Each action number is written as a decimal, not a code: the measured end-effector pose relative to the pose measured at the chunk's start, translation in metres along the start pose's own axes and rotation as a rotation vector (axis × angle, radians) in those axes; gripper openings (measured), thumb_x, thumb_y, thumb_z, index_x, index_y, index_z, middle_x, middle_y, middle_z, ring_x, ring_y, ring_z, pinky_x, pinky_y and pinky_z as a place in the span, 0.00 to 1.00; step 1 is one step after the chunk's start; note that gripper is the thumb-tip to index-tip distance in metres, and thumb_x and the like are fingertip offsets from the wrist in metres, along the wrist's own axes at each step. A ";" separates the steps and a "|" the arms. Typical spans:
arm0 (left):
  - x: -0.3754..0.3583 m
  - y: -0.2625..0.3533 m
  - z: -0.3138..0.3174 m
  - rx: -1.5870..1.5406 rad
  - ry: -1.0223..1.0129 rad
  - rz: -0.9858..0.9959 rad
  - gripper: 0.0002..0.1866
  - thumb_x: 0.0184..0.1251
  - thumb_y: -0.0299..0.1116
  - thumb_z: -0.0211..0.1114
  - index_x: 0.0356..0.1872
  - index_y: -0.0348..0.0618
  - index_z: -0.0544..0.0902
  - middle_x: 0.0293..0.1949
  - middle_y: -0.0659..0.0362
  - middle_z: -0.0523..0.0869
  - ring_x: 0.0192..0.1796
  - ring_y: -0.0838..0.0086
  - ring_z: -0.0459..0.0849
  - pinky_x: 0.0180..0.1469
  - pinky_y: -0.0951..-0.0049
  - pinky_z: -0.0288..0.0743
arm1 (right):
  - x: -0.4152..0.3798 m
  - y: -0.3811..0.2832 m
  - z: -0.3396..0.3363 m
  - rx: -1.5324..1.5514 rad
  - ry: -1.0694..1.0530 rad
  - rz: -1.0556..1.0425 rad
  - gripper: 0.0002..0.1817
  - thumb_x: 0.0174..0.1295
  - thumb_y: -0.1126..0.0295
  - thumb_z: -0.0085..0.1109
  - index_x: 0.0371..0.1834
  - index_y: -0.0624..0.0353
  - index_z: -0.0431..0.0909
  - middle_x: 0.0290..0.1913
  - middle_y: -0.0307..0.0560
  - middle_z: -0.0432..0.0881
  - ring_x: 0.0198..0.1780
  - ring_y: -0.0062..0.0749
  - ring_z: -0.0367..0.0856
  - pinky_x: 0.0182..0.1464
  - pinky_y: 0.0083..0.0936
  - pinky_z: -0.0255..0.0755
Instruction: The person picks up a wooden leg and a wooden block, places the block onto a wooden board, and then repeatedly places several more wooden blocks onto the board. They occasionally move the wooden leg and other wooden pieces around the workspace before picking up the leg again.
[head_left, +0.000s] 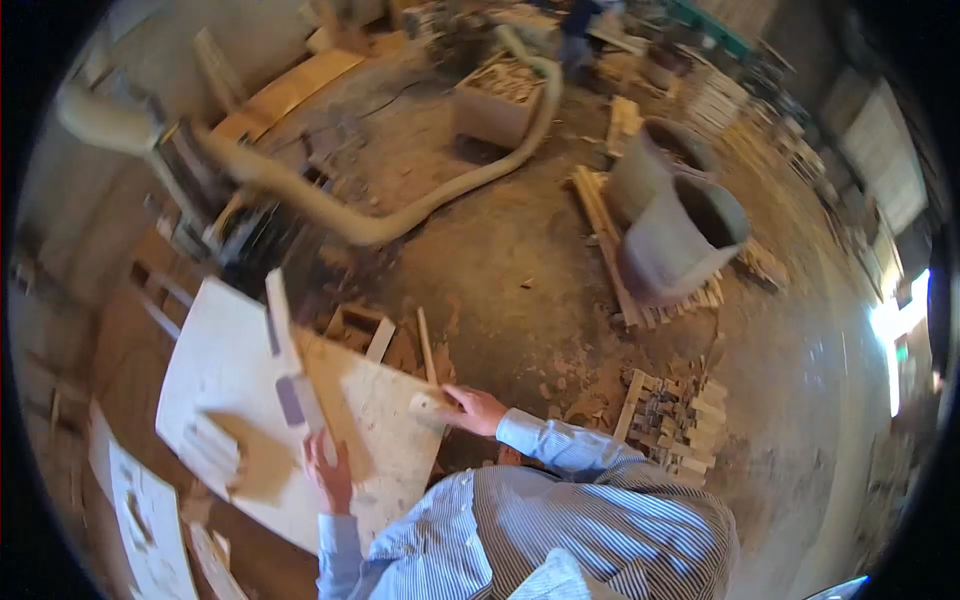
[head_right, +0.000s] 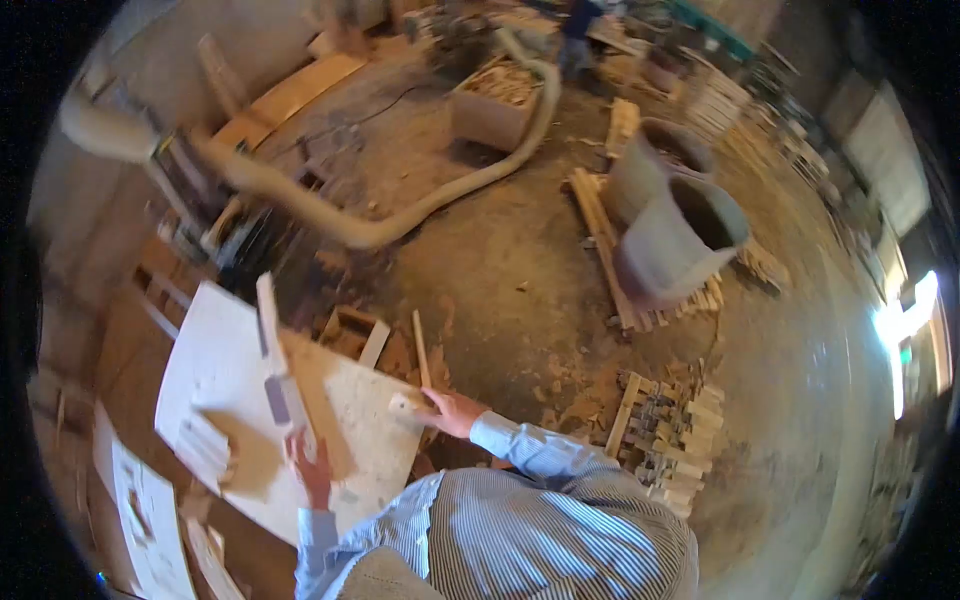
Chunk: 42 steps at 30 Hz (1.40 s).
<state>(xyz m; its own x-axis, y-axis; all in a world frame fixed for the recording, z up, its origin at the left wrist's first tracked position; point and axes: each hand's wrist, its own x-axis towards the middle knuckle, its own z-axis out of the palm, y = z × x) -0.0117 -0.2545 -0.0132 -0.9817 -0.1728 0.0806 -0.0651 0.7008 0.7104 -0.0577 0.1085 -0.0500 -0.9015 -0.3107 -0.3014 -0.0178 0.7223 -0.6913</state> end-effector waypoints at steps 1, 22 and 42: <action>-0.004 0.001 -0.008 0.018 0.070 0.034 0.24 0.68 0.32 0.73 0.64 0.39 0.81 0.59 0.44 0.83 0.64 0.47 0.80 0.66 0.52 0.75 | -0.017 0.000 0.011 -0.026 0.041 -0.005 0.45 0.69 0.46 0.68 0.78 0.68 0.63 0.70 0.66 0.76 0.64 0.58 0.82 0.65 0.44 0.78; 0.086 -0.186 -0.041 0.615 0.323 -0.134 0.34 0.78 0.47 0.61 0.77 0.35 0.69 0.79 0.40 0.67 0.84 0.47 0.58 0.85 0.51 0.51 | -0.019 -0.029 0.072 -0.182 0.073 0.018 0.49 0.69 0.45 0.65 0.84 0.61 0.54 0.67 0.72 0.79 0.65 0.67 0.80 0.63 0.49 0.77; 0.227 -0.148 0.025 -0.102 0.202 0.131 0.30 0.64 0.24 0.61 0.71 0.47 0.78 0.78 0.45 0.70 0.73 0.45 0.76 0.72 0.56 0.74 | -0.016 -0.006 0.081 -0.276 0.102 0.019 0.51 0.66 0.44 0.66 0.86 0.56 0.52 0.72 0.66 0.76 0.64 0.67 0.82 0.62 0.51 0.78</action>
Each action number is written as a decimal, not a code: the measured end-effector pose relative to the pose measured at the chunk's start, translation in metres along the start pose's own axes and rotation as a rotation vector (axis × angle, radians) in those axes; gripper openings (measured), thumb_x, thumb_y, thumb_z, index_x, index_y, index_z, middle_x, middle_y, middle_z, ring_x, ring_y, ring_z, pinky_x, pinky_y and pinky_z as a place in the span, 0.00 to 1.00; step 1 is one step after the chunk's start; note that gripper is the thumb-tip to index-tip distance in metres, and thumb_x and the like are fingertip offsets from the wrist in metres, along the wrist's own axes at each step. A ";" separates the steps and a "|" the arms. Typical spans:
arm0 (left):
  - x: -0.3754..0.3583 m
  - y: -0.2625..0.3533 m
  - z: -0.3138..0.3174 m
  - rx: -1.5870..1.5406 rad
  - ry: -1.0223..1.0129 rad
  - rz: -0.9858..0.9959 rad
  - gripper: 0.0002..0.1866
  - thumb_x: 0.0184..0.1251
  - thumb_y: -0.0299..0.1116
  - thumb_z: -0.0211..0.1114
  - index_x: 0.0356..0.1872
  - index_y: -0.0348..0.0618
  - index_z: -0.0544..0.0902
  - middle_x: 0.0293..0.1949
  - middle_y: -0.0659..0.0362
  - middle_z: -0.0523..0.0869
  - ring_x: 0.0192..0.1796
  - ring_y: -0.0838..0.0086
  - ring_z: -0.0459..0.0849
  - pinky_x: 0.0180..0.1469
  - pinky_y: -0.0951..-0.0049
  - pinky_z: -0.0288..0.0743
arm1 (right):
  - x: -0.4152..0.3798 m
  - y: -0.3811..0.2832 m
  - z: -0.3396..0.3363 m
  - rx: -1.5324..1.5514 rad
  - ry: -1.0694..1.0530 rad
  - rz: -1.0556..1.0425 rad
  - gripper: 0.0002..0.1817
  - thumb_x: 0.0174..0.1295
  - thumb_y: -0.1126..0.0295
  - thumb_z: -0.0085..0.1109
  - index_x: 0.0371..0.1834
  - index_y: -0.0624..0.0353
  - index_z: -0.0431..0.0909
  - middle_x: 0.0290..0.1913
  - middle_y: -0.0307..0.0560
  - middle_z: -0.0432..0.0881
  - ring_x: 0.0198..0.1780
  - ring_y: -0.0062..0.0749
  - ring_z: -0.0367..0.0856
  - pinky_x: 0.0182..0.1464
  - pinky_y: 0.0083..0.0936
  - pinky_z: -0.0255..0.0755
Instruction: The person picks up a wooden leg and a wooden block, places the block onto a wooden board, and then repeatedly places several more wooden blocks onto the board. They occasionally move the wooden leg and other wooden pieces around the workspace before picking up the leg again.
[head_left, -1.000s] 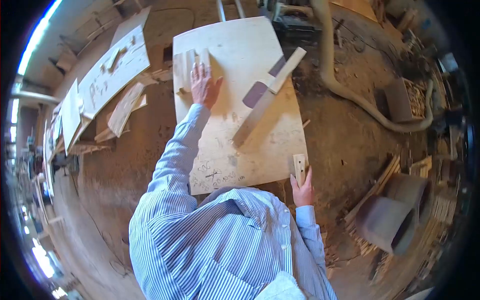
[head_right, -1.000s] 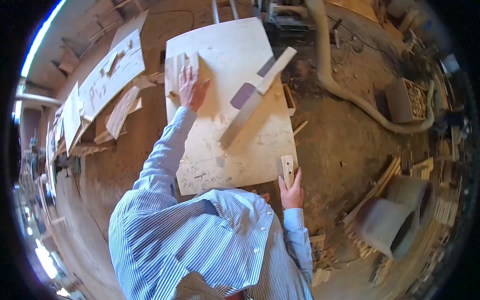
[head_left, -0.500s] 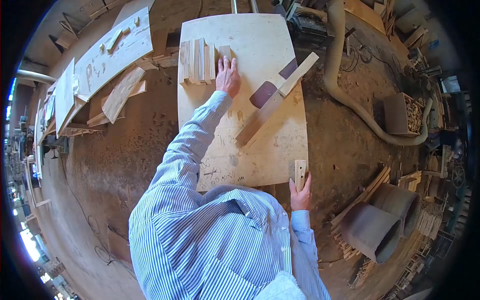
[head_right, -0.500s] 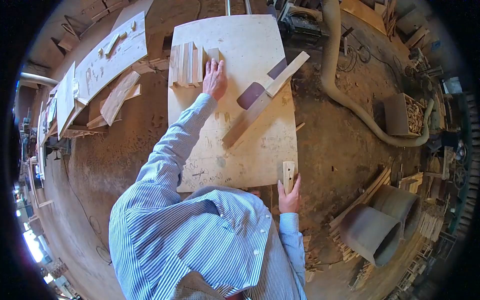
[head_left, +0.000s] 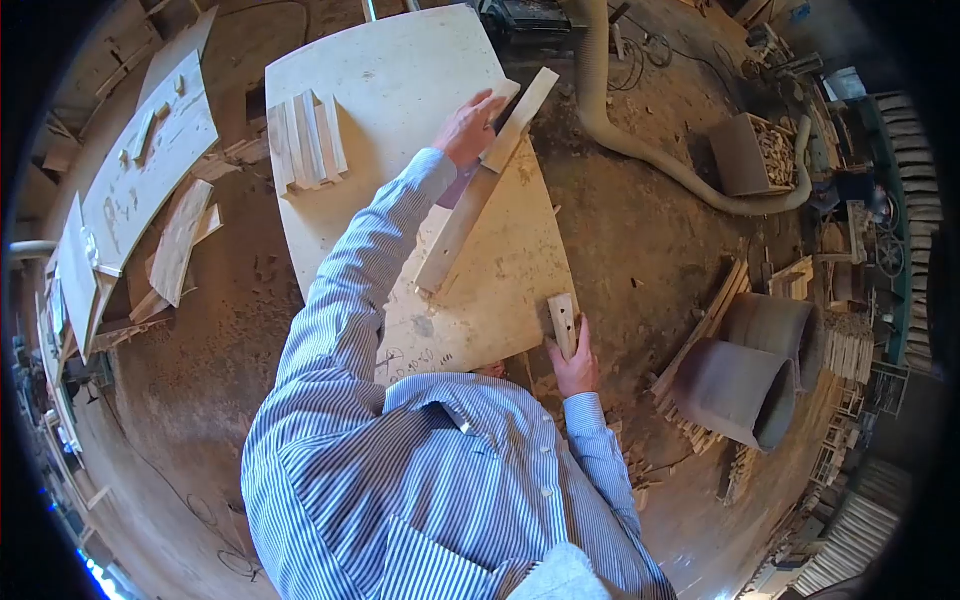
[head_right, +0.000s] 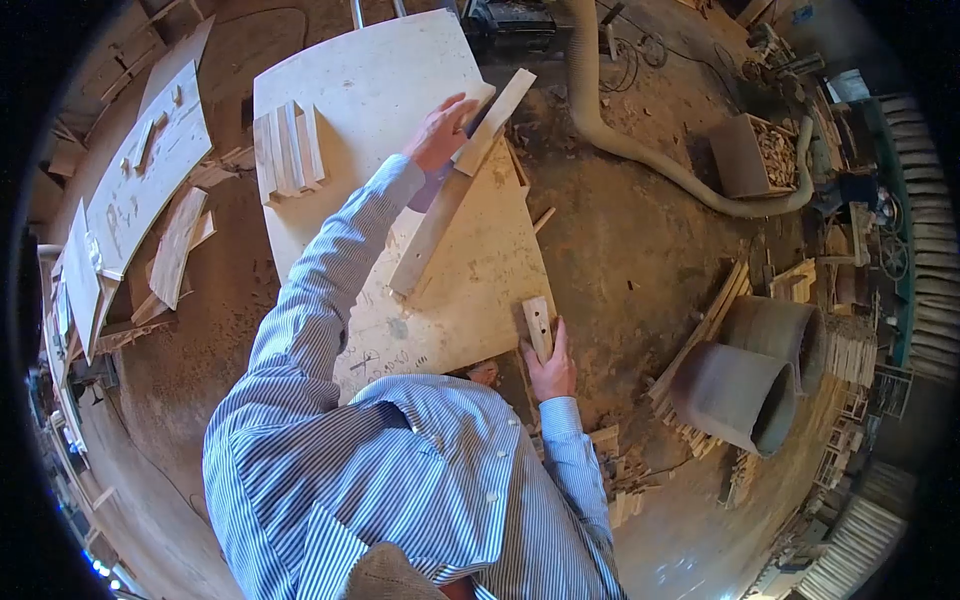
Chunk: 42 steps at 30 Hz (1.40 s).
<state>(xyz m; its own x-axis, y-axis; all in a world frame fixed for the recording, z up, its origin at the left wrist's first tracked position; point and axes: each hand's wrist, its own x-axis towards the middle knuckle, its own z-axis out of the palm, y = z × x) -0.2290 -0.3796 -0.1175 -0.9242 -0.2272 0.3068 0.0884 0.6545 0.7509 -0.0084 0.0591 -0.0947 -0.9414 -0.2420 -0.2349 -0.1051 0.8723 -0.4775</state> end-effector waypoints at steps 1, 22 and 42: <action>0.009 0.001 0.003 -0.055 -0.025 -0.027 0.29 0.66 0.26 0.62 0.71 0.46 0.79 0.76 0.45 0.72 0.72 0.45 0.77 0.72 0.56 0.74 | -0.001 -0.003 -0.003 0.001 0.004 0.005 0.51 0.66 0.44 0.66 0.86 0.56 0.52 0.72 0.66 0.76 0.64 0.67 0.82 0.62 0.51 0.78; 0.002 0.011 0.011 0.165 -0.050 -0.478 0.19 0.69 0.48 0.70 0.55 0.51 0.91 0.51 0.48 0.87 0.57 0.53 0.86 0.63 0.56 0.77 | -0.027 0.006 -0.013 0.085 0.109 -0.001 0.40 0.72 0.39 0.58 0.72 0.62 0.64 0.48 0.73 0.87 0.46 0.68 0.88 0.45 0.56 0.80; -0.003 0.012 0.025 0.280 0.080 -0.418 0.19 0.74 0.52 0.64 0.59 0.61 0.90 0.53 0.50 0.86 0.58 0.54 0.85 0.63 0.56 0.77 | -0.021 0.022 -0.001 -0.014 -0.119 0.040 0.33 0.77 0.38 0.49 0.47 0.64 0.68 0.37 0.72 0.86 0.40 0.72 0.85 0.41 0.60 0.77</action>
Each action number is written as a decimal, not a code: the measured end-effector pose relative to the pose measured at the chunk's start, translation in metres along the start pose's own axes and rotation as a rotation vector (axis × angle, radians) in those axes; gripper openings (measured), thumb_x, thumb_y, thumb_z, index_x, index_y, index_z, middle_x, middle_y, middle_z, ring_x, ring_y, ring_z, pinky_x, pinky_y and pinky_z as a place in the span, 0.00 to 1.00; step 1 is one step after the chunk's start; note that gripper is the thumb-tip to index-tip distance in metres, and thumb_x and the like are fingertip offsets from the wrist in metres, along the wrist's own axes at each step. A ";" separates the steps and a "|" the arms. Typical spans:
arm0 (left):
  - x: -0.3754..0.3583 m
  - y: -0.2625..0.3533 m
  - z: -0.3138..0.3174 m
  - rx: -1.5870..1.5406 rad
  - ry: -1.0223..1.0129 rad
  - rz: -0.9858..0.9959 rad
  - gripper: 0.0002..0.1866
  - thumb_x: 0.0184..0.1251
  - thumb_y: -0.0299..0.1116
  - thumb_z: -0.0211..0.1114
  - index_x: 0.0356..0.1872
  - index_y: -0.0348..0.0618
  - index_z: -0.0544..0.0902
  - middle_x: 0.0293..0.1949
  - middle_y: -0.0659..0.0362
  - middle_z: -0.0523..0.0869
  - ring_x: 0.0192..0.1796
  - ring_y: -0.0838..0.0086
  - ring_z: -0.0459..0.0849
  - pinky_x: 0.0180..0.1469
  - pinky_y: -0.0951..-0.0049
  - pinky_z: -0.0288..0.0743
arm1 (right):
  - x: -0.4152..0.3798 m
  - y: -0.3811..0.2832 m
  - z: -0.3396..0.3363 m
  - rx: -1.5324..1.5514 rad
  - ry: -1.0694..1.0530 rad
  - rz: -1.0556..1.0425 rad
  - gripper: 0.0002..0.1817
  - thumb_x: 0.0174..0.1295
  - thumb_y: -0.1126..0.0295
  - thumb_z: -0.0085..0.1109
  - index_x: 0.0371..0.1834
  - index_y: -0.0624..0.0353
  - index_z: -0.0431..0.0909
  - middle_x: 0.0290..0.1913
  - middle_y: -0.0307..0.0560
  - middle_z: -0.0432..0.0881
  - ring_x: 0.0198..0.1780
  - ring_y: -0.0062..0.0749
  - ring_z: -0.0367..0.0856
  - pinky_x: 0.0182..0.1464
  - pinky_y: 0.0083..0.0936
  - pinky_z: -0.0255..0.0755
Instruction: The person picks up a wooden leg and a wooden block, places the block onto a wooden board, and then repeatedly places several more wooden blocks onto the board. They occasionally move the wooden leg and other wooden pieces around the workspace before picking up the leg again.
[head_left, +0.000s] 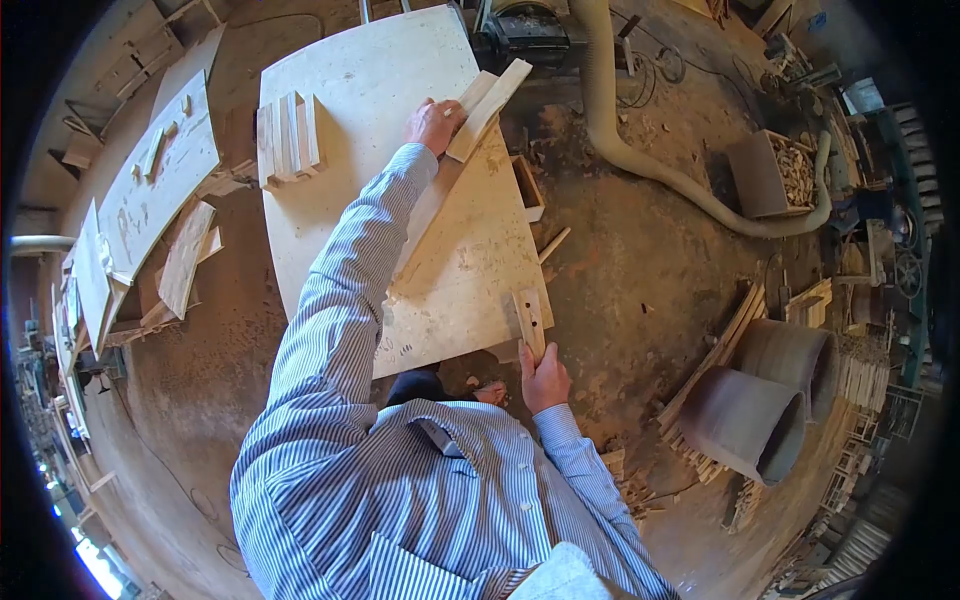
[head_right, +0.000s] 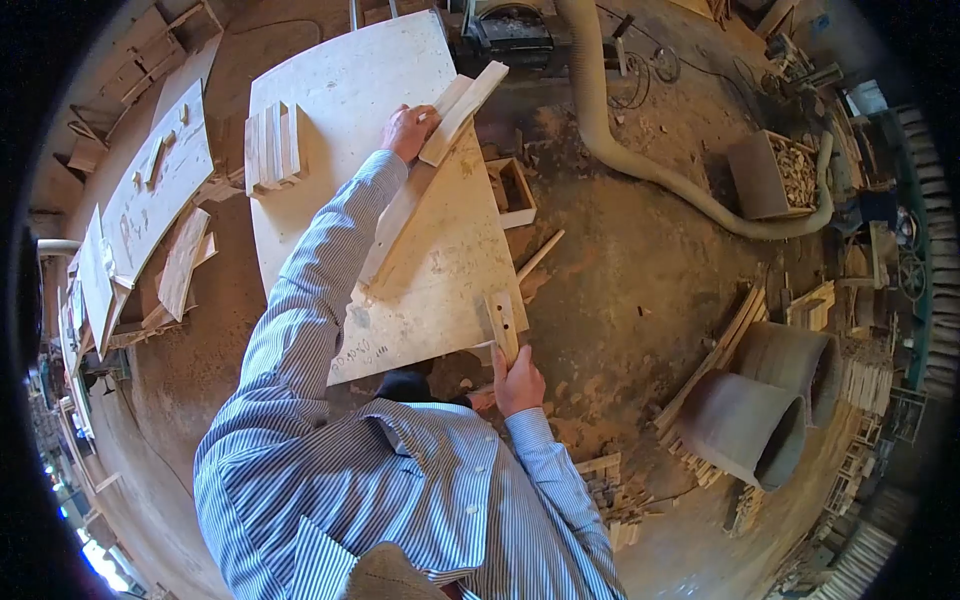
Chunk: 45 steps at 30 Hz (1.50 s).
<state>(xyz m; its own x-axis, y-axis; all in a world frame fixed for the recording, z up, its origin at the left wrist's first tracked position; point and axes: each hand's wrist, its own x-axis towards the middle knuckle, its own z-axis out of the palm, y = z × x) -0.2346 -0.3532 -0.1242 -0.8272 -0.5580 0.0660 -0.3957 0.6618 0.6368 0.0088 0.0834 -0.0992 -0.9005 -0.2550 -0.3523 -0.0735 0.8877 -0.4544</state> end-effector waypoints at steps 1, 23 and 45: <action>0.001 -0.001 0.001 -0.007 0.008 -0.001 0.19 0.74 0.52 0.64 0.59 0.61 0.90 0.53 0.50 0.86 0.58 0.54 0.85 0.63 0.56 0.77 | 0.001 0.002 0.003 -0.006 0.005 -0.006 0.33 0.77 0.38 0.49 0.47 0.64 0.68 0.37 0.72 0.86 0.40 0.72 0.85 0.41 0.60 0.77; 0.006 -0.015 0.015 -0.070 0.140 0.115 0.19 0.73 0.51 0.65 0.56 0.56 0.91 0.53 0.48 0.89 0.60 0.55 0.84 0.64 0.58 0.77 | 0.015 0.025 0.034 0.018 0.116 -0.061 0.31 0.76 0.41 0.51 0.50 0.65 0.71 0.37 0.71 0.87 0.42 0.71 0.86 0.45 0.60 0.77; -0.010 -0.002 -0.003 0.201 0.060 0.199 0.17 0.74 0.49 0.61 0.54 0.62 0.92 0.58 0.55 0.89 0.62 0.55 0.83 0.66 0.58 0.77 | 0.003 0.017 0.025 0.015 0.110 -0.014 0.33 0.76 0.36 0.48 0.52 0.62 0.73 0.42 0.69 0.87 0.46 0.67 0.86 0.49 0.56 0.78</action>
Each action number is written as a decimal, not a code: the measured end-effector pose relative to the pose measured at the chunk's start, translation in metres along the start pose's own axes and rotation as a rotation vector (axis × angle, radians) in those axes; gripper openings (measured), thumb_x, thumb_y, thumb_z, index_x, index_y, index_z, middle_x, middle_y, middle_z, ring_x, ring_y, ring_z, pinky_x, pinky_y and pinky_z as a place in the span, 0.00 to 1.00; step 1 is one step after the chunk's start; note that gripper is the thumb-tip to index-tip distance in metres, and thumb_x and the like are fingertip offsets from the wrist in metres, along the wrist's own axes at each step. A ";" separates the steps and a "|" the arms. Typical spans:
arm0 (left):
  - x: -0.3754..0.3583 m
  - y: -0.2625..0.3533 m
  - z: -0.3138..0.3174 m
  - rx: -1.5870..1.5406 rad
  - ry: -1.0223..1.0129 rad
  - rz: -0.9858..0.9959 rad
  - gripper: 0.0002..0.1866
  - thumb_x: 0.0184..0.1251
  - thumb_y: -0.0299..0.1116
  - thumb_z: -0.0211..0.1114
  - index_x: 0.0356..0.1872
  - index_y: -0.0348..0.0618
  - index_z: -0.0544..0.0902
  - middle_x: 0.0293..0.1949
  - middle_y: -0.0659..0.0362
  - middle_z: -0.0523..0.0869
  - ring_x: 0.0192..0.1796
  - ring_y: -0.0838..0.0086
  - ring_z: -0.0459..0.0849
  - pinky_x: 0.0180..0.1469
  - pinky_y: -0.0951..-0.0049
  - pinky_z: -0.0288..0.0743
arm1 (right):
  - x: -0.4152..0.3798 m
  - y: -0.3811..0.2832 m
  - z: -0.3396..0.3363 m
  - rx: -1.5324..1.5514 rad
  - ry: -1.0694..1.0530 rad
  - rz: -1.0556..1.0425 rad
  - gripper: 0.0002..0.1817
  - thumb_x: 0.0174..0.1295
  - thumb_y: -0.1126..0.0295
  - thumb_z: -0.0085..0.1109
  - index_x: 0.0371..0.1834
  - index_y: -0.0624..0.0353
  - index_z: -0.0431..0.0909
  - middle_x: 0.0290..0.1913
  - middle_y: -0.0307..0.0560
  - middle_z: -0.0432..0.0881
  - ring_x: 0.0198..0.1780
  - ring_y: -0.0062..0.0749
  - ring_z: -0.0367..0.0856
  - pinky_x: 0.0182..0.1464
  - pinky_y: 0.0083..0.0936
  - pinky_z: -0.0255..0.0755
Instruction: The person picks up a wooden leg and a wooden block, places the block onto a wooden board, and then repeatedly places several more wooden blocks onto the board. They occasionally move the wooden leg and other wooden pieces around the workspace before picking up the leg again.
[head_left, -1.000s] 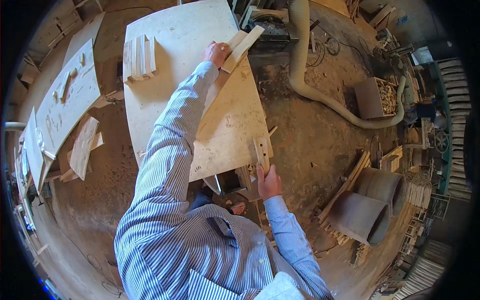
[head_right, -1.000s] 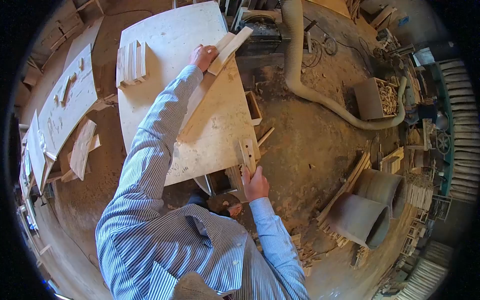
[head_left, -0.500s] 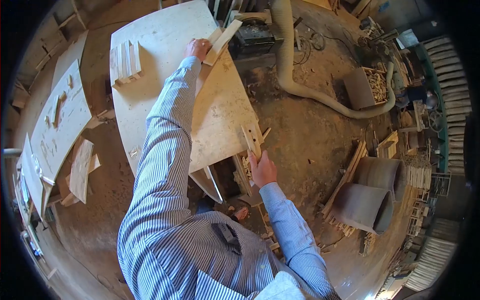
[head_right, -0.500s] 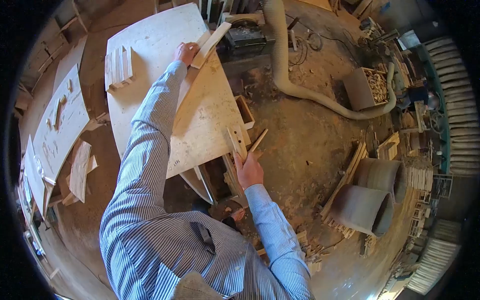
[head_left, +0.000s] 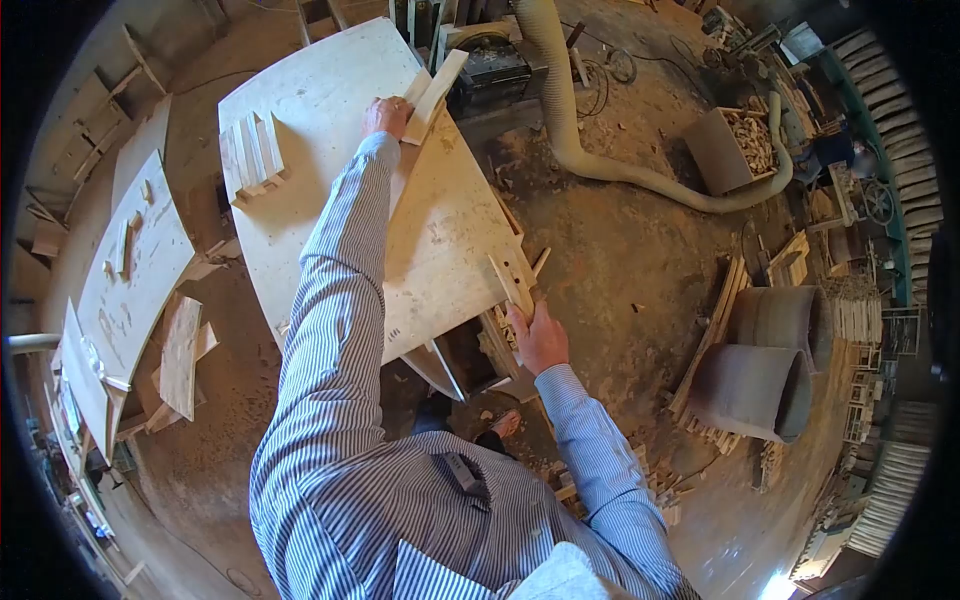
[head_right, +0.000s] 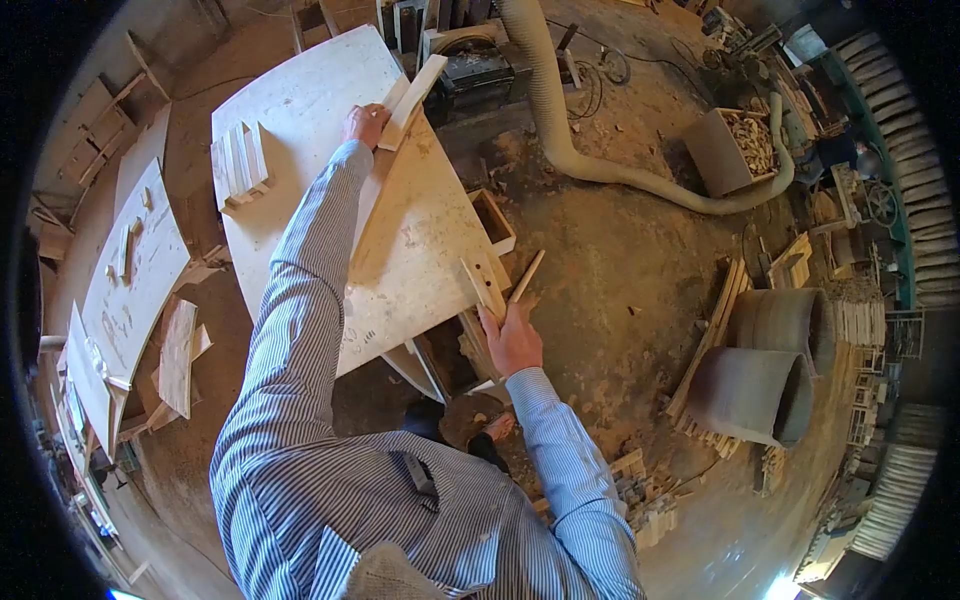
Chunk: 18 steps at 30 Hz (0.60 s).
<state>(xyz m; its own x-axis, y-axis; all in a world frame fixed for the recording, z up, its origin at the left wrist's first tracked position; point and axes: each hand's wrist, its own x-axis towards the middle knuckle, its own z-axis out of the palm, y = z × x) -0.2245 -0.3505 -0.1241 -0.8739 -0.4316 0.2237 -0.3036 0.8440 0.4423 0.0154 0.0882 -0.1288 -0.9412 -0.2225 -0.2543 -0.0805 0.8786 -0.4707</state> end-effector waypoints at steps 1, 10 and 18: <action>0.002 -0.001 0.001 0.003 0.001 0.001 0.17 0.74 0.49 0.61 0.54 0.62 0.92 0.58 0.55 0.89 0.62 0.55 0.83 0.66 0.58 0.77 | 0.000 -0.003 -0.004 0.003 0.000 -0.001 0.33 0.76 0.36 0.48 0.52 0.62 0.73 0.42 0.69 0.87 0.46 0.67 0.86 0.49 0.56 0.78; 0.006 -0.009 -0.015 -0.109 0.304 -0.095 0.16 0.73 0.44 0.64 0.55 0.55 0.91 0.51 0.48 0.88 0.56 0.52 0.85 0.59 0.54 0.80 | -0.002 -0.009 -0.014 0.023 -0.009 -0.026 0.33 0.76 0.36 0.48 0.47 0.62 0.72 0.34 0.69 0.87 0.40 0.71 0.86 0.42 0.59 0.78; -0.018 -0.026 -0.026 -0.306 0.178 -0.126 0.22 0.68 0.46 0.71 0.57 0.44 0.89 0.55 0.48 0.87 0.58 0.52 0.86 0.62 0.57 0.79 | -0.004 -0.017 -0.025 0.024 0.005 -0.051 0.31 0.76 0.38 0.51 0.43 0.63 0.70 0.32 0.71 0.85 0.38 0.72 0.85 0.40 0.61 0.77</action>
<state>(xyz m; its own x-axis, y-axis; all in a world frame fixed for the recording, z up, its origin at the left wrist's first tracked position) -0.1916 -0.3731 -0.1173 -0.7492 -0.5972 0.2863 -0.2534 0.6579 0.7092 0.0123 0.0845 -0.0985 -0.9378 -0.2646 -0.2250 -0.1208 0.8559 -0.5029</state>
